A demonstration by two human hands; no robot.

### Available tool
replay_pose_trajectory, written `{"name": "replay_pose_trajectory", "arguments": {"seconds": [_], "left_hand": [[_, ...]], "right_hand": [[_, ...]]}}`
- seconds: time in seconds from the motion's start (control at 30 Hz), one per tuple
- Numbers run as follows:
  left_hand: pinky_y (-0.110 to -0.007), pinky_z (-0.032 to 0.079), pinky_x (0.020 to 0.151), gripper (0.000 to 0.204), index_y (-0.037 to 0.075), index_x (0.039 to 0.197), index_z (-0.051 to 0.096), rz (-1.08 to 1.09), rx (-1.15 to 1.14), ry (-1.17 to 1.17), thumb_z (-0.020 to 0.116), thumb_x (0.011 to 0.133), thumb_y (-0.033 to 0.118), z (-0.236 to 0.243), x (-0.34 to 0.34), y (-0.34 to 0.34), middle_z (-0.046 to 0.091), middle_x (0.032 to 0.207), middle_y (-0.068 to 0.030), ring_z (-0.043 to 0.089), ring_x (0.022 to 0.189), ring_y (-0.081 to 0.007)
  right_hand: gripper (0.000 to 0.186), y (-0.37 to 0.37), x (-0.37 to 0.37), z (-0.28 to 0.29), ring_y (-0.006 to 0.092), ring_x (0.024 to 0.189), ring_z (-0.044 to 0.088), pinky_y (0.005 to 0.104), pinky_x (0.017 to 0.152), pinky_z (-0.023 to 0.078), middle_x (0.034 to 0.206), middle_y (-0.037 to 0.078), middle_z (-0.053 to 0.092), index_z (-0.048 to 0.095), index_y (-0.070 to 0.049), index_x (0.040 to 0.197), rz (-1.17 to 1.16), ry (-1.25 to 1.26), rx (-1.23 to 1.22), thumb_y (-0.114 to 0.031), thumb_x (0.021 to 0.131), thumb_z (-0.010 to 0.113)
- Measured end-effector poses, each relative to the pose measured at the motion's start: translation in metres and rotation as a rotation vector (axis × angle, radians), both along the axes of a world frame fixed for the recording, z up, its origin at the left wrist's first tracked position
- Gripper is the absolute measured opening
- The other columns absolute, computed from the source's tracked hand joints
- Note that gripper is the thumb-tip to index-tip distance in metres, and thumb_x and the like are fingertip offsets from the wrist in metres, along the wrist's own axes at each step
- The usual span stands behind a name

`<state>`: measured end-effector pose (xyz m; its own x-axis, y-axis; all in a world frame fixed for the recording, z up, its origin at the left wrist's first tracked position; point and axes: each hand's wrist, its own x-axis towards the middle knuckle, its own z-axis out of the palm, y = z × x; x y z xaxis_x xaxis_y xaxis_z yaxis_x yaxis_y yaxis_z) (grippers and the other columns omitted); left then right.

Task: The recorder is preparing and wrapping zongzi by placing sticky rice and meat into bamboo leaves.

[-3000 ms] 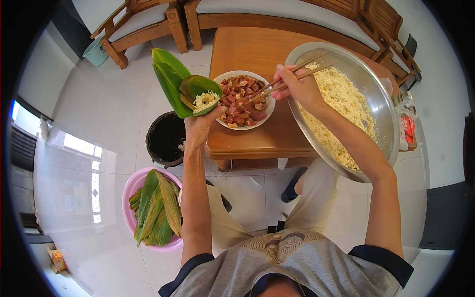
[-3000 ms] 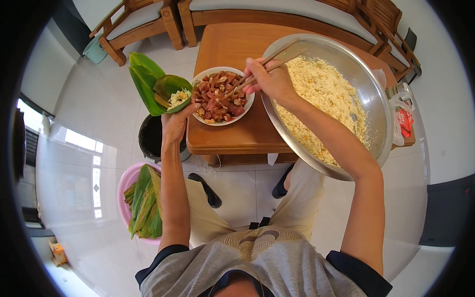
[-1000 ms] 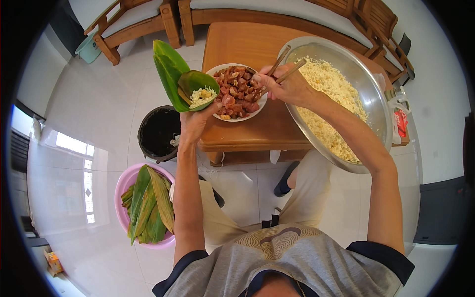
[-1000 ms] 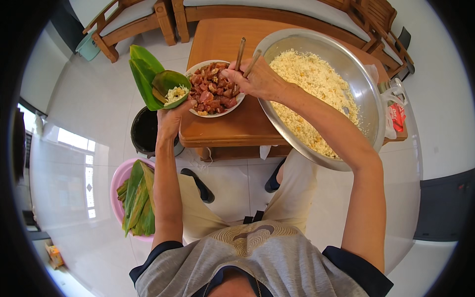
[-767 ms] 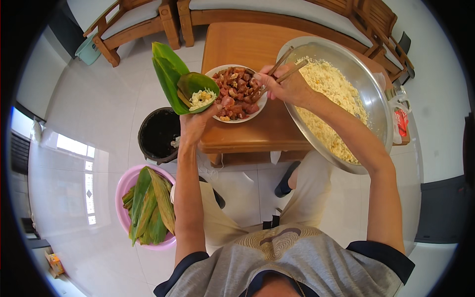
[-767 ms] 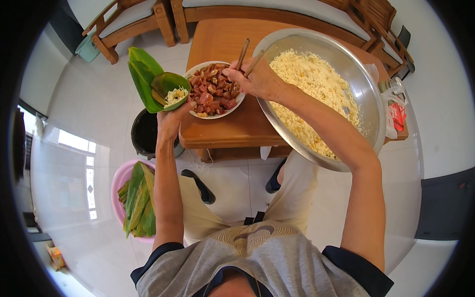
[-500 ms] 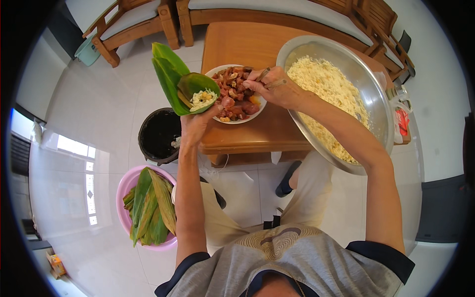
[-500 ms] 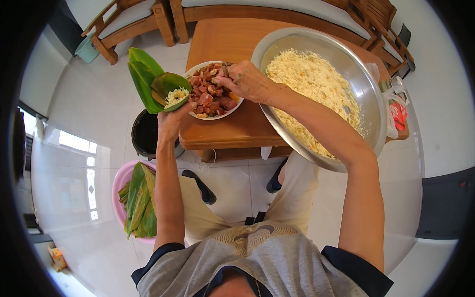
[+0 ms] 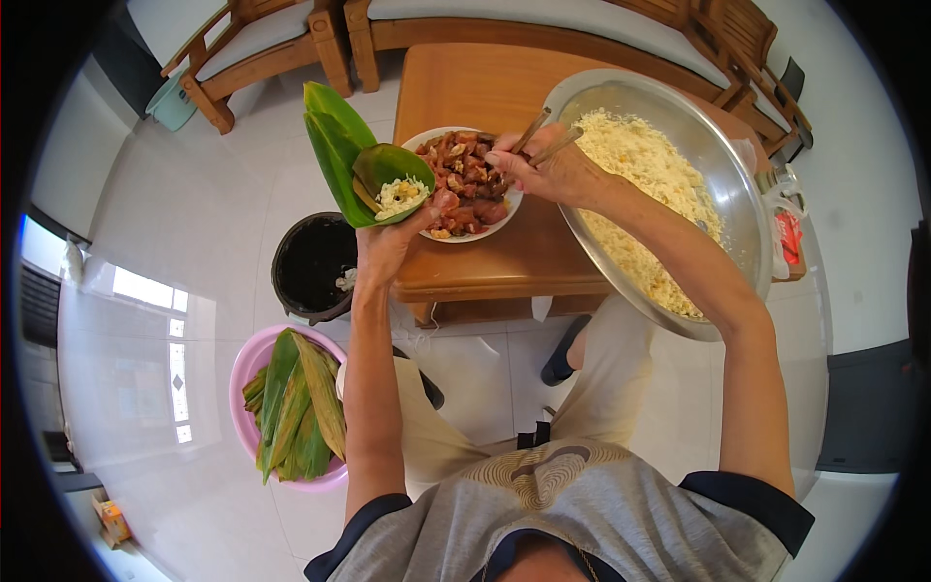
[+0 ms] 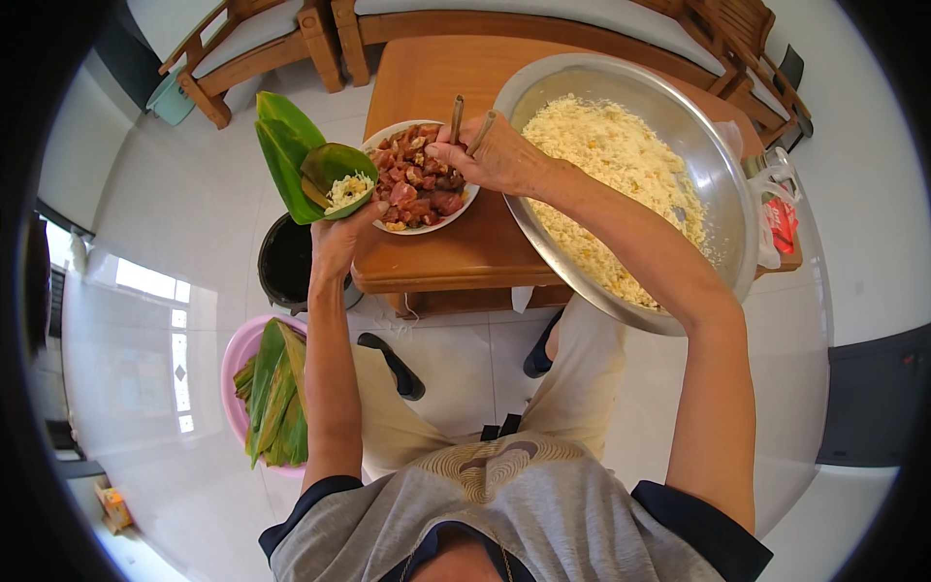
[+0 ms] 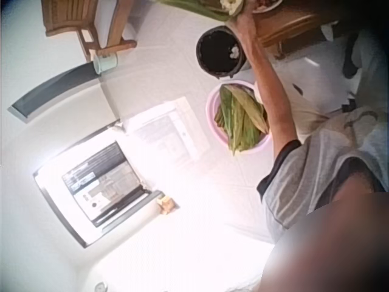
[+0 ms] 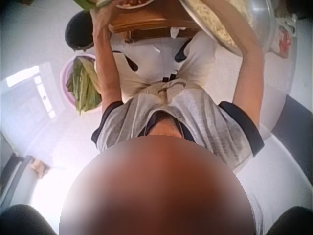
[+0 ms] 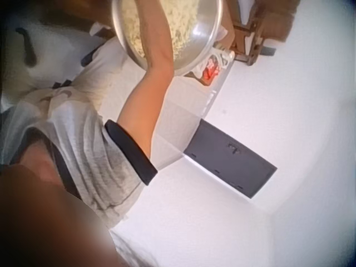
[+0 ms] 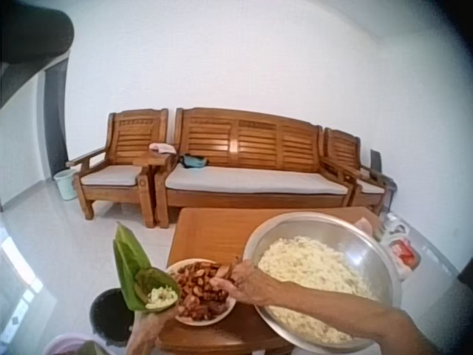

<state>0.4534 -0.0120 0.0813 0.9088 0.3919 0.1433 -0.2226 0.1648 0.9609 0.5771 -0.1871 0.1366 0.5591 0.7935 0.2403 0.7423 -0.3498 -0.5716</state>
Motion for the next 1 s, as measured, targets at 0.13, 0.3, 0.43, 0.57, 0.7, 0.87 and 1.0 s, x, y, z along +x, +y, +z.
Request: {"name": "replay_pose_trajectory", "arguments": {"seconds": [0.13, 0.3, 0.43, 0.57, 0.7, 0.87, 1.0], "left_hand": [[-0.023, 0.044, 0.069, 0.021, 0.004, 0.083, 0.057, -0.007, 0.003, 0.013, 0.068, 0.065, -0.001, 0.005, -0.001, -0.004, 0.057, 0.079, -0.0008, 0.053, 0.073, -0.01], [-0.024, 0.048, 0.074, 0.029, -0.001, 0.094, 0.056, -0.036, 0.014, 0.022, 0.068, 0.068, -0.001, 0.001, 0.001, -0.003, 0.06, 0.09, -0.0063, 0.057, 0.082, -0.0115], [-0.026, 0.048, 0.076, 0.03, -0.003, 0.097, 0.055, -0.067, -0.032, 0.038, 0.066, 0.07, -0.002, 0.001, 0.0, -0.004, 0.06, 0.093, -0.0083, 0.058, 0.085, -0.0134], [-0.026, 0.048, 0.076, 0.031, -0.003, 0.099, 0.054, -0.067, -0.006, -0.019, 0.065, 0.07, -0.003, 0.002, -0.001, -0.003, 0.06, 0.092, -0.0085, 0.059, 0.085, -0.0145], [-0.026, 0.048, 0.077, 0.033, -0.003, 0.1, 0.053, -0.043, 0.076, 0.026, 0.065, 0.07, -0.003, 0.002, -0.002, -0.002, 0.06, 0.092, -0.0089, 0.059, 0.086, -0.0158], [-0.027, 0.049, 0.077, 0.033, -0.002, 0.1, 0.053, -0.062, -0.017, 0.009, 0.065, 0.07, -0.004, -0.003, 0.003, -0.004, 0.06, 0.092, -0.0086, 0.059, 0.086, -0.0157], [-0.027, 0.049, 0.077, 0.033, -0.003, 0.101, 0.053, -0.057, 0.008, 0.009, 0.063, 0.07, -0.005, -0.005, 0.006, -0.006, 0.06, 0.092, -0.0091, 0.059, 0.086, -0.0161]], "right_hand": [[0.025, -0.003, 0.0, -0.002, 0.0107, 0.048, 0.05, 0.0246, 0.046, 0.042, 0.055, 0.005, 0.053, 0.059, 0.0, 0.081, -0.009, 0.132, 0.119, -0.024, 0.085, 0.053], [0.025, 0.006, -0.002, -0.006, 0.0132, 0.044, 0.044, 0.0273, 0.044, 0.038, 0.048, 0.007, 0.048, 0.06, -0.001, 0.079, 0.025, 0.032, 0.087, -0.024, 0.085, 0.053], [0.026, 0.005, -0.003, 0.004, 0.0144, 0.047, 0.046, 0.0295, 0.047, 0.039, 0.052, 0.009, 0.051, 0.059, -0.001, 0.08, 0.031, 0.044, 0.048, -0.025, 0.084, 0.053], [0.024, 0.0, -0.002, 0.002, 0.0142, 0.052, 0.048, 0.0307, 0.051, 0.04, 0.057, 0.01, 0.054, 0.059, -0.001, 0.078, 0.054, 0.077, 0.016, -0.024, 0.084, 0.052], [0.023, 0.003, -0.003, -0.001, 0.0156, 0.049, 0.046, 0.0301, 0.048, 0.039, 0.054, 0.009, 0.052, 0.057, -0.001, 0.077, 0.033, 0.115, 0.065, -0.022, 0.084, 0.052], [0.02, 0.007, 0.002, -0.01, 0.0139, 0.048, 0.051, 0.0264, 0.047, 0.043, 0.054, 0.009, 0.051, 0.055, 0.001, 0.075, 0.156, -0.157, 0.043, -0.016, 0.085, 0.05], [0.021, 0.009, 0.008, -0.006, 0.0131, 0.047, 0.051, 0.0245, 0.046, 0.042, 0.056, 0.008, 0.054, 0.056, 0.0, 0.074, 0.126, -0.149, -0.019, -0.017, 0.085, 0.051]]}}
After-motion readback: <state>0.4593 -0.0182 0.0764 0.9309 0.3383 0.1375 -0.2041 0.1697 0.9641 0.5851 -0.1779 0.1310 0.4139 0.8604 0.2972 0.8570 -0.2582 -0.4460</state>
